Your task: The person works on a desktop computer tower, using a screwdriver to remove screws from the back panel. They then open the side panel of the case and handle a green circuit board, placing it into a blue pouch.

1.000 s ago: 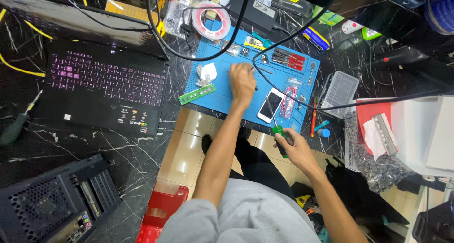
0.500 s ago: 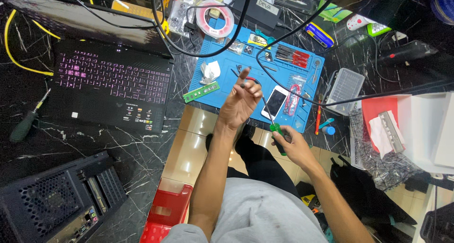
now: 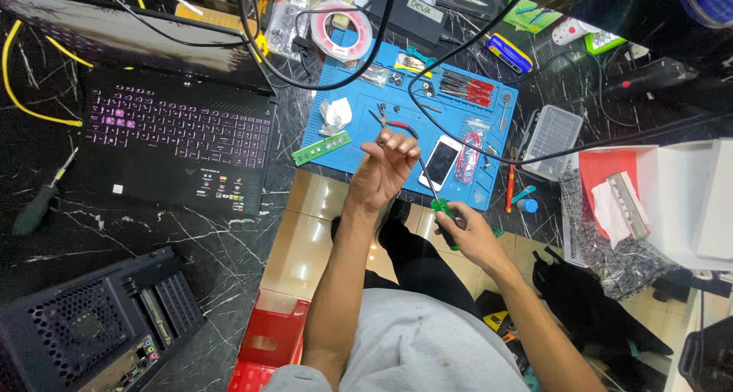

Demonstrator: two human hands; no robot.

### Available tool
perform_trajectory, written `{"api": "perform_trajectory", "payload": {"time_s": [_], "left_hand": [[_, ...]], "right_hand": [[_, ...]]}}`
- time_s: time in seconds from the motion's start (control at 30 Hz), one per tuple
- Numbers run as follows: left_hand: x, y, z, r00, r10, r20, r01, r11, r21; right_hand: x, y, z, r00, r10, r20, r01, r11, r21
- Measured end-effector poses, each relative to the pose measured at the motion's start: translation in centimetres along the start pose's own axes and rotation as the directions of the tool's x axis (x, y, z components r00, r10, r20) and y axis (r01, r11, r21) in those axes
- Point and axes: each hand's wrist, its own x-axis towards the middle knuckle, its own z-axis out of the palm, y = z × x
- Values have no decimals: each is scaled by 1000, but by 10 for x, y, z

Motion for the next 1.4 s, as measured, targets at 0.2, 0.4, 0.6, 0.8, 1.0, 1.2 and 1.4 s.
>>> {"api": "perform_trajectory", "payload": {"time_s": [0.2, 0.4, 0.6, 0.8, 1.0, 1.2, 1.4], "left_hand": [[6, 22, -30, 977, 102, -188, -40, 951, 308], [44, 20, -46, 785, 577, -225, 304, -42, 952], [68, -1, -72, 949, 314, 38, 166, -599, 783], [45, 34, -33, 811, 585, -2, 255, -351, 901], [-26, 52, -4, 801, 590, -99, 340, -314, 886], [-65, 39, -41, 878, 473, -65, 288, -416, 863], [-59, 31, -74, 892, 451, 37, 232, -527, 817]], "right_hand": [[0, 12, -4, 1000, -23, -15, 24, 998, 53], [-4, 8, -11, 1000, 11, -16, -10, 999, 47], [-12, 7, -15, 999, 5, -48, -4, 1000, 21], [-10, 21, -15, 997, 21, -79, -15, 997, 70], [-2, 20, 6, 1000, 16, -14, -15, 999, 33], [-13, -9, 40, 992, -59, 108, 70, 993, -96], [-29, -23, 60, 981, -125, 147, 142, 984, -111]]}}
